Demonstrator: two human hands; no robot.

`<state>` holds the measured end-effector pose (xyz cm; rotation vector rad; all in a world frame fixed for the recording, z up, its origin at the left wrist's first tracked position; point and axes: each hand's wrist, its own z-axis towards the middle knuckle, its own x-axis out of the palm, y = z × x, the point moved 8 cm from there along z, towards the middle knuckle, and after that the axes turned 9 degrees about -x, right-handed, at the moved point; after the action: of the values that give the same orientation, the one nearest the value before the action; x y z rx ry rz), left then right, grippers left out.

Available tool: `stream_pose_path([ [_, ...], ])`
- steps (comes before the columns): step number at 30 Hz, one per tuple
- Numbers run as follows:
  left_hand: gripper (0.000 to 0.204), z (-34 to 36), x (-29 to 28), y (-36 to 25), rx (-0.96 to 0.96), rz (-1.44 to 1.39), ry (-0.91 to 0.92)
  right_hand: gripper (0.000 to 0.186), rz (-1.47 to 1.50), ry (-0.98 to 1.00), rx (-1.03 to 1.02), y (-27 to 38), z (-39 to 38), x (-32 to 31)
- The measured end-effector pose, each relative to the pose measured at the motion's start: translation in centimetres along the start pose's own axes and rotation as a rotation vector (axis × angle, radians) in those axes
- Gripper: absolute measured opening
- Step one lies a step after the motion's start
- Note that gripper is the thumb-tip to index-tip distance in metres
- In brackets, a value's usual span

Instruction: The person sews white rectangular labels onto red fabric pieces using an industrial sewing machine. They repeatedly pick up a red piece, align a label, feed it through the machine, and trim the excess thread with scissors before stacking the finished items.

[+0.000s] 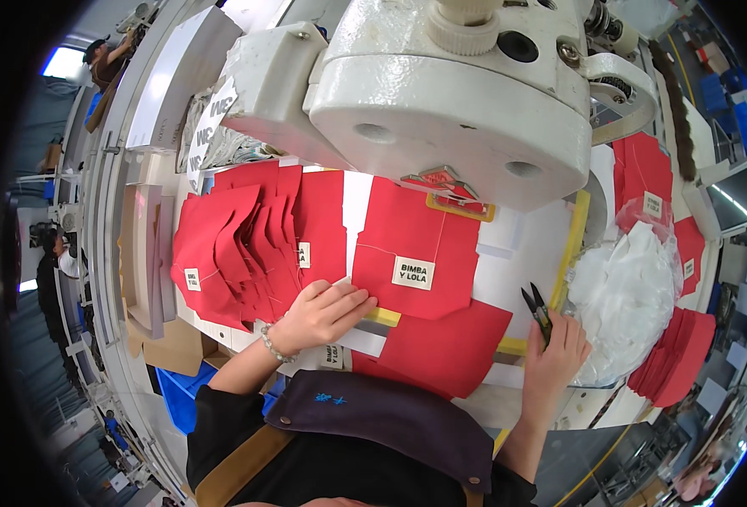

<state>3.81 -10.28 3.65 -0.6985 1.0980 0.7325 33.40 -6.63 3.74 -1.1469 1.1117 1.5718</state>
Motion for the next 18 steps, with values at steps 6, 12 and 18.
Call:
stream_pose_path([
  [6,0.03,-0.1,-0.2,0.2,0.0,-0.029,0.001,0.021,0.04,-0.033,-0.057,-0.9,-0.2,0.8],
  [12,0.03,-0.1,0.0,0.5,-0.016,-0.084,0.007,0.022,0.254,-0.153,0.067,-1.2,-1.1,0.2],
  [18,0.034,-0.3,0.2,0.7,-0.055,-0.126,0.023,0.032,0.603,-0.159,0.128,1.6,0.5,0.5],
])
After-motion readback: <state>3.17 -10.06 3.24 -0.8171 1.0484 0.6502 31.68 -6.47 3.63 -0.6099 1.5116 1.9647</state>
